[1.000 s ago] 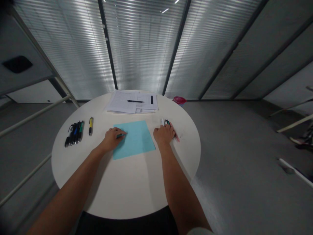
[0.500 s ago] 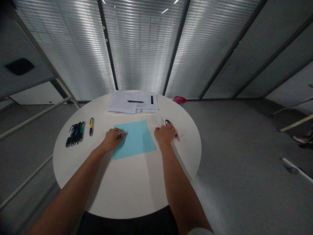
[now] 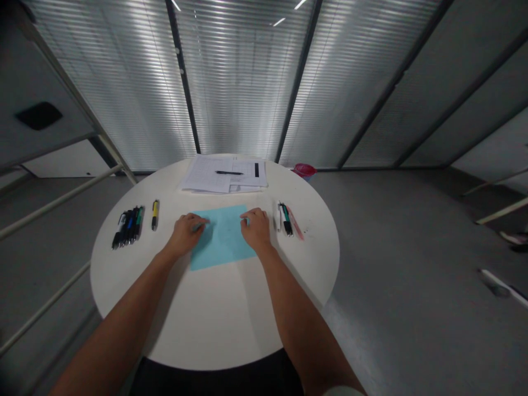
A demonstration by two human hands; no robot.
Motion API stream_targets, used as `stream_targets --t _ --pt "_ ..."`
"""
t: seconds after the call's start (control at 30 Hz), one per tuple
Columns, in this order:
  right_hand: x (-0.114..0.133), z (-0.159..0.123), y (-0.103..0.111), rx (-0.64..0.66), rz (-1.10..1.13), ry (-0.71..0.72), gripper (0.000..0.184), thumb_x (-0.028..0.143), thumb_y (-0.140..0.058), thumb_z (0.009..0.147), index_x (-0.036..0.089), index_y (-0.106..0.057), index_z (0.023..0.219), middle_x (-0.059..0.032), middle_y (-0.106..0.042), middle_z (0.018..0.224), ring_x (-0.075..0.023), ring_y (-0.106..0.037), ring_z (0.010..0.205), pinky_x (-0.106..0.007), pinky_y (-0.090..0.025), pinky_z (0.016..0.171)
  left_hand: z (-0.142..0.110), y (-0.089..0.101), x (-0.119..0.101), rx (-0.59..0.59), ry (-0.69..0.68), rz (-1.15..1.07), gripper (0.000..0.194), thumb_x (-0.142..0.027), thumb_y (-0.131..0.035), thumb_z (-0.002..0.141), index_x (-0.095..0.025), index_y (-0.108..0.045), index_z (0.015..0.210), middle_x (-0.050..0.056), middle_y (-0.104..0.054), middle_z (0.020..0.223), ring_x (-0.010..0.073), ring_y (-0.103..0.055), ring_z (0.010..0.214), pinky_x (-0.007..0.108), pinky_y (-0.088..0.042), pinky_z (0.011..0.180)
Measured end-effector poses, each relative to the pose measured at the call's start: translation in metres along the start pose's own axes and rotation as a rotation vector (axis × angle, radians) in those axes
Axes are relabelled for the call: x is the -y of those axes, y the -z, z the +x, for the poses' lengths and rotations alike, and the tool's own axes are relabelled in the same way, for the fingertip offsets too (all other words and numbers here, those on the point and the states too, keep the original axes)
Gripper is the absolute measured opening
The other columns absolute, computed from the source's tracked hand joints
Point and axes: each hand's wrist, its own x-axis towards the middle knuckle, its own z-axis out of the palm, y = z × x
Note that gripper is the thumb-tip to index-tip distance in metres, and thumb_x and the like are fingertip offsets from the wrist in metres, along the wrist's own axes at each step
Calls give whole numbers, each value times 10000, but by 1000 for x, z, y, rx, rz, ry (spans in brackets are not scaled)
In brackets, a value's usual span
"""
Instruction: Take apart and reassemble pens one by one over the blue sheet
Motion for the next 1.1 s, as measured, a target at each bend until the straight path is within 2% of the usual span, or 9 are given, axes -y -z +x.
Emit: stream_targets --t 0.13,0.17,0.23,0.37,0.5,0.6,0.73,0.9,1.1 --pt "-2 1 -11 87 82 -12 228 126 -519 809 218 -718 873 -33 -615 934 -150 -560 916 -286 -393 918 -2 14 5 -330 248 135 353 -237 -466 833 -239 -676 1116 106 -586 1128 293 -478 1097 455 -343 952" --pt "-3 1 -12 92 88 -18 229 123 -523 809 219 -719 878 -31 -618 934 -146 -565 911 -281 -397 913 -3 16 7 -382 317 176 367 -240 -472 828 -232 -662 1142 118 -562 1174 312 -451 1128 468 -333 953" --pt "-4 2 -12 102 91 -16 231 116 -531 805 220 -722 885 -29 -627 940 -140 -572 912 -275 -400 913 -5 18 10 -413 433 245 394 -252 -499 810 -226 -635 1179 138 -522 1233 341 -421 1146 485 -332 930" --pt "-5 2 -11 139 49 -1 220 122 -556 799 232 -729 878 -28 -647 949 -147 -573 942 -283 -393 925 -7 16 14 -358 563 302 413 -294 -534 776 -202 -629 1167 178 -509 1209 371 -425 1112 507 -342 881" --pt "-6 2 -12 142 38 21 215 131 -559 802 237 -730 879 -26 -662 948 -149 -572 946 -289 -390 923 -6 14 17 -269 598 276 354 -321 -522 775 -188 -667 1070 187 -539 1117 379 -452 1069 519 -350 858" --pt "-7 2 -12 143 35 33 216 134 -554 804 238 -728 878 -24 -669 953 -146 -574 939 -291 -386 924 -5 17 20 -312 603 263 367 -327 -520 776 -204 -663 1090 176 -539 1136 375 -449 1080 513 -350 868" --pt "-9 2 -12 158 30 34 219 143 -553 806 245 -726 892 -22 -674 961 -150 -573 956 -293 -385 927 -6 21 25 -420 686 289 429 -356 -529 767 -195 -640 1149 192 -494 1235 389 -421 1122 521 -338 884" --pt "-8 1 -11 152 35 40 215 143 -554 809 245 -725 890 -20 -676 959 -147 -577 953 -290 -390 920 -7 23 30 -293 725 278 388 -347 -509 781 -169 -670 1086 219 -525 1186 406 -425 1124 547 -327 880" --pt "-9 2 -12 151 37 62 213 133 -555 808 234 -726 883 -30 -681 957 -159 -587 946 -297 -390 925 -7 24 36 -303 725 257 389 -249 -485 796 -200 -649 1145 200 -546 1161 380 -488 1088 506 -377 857"
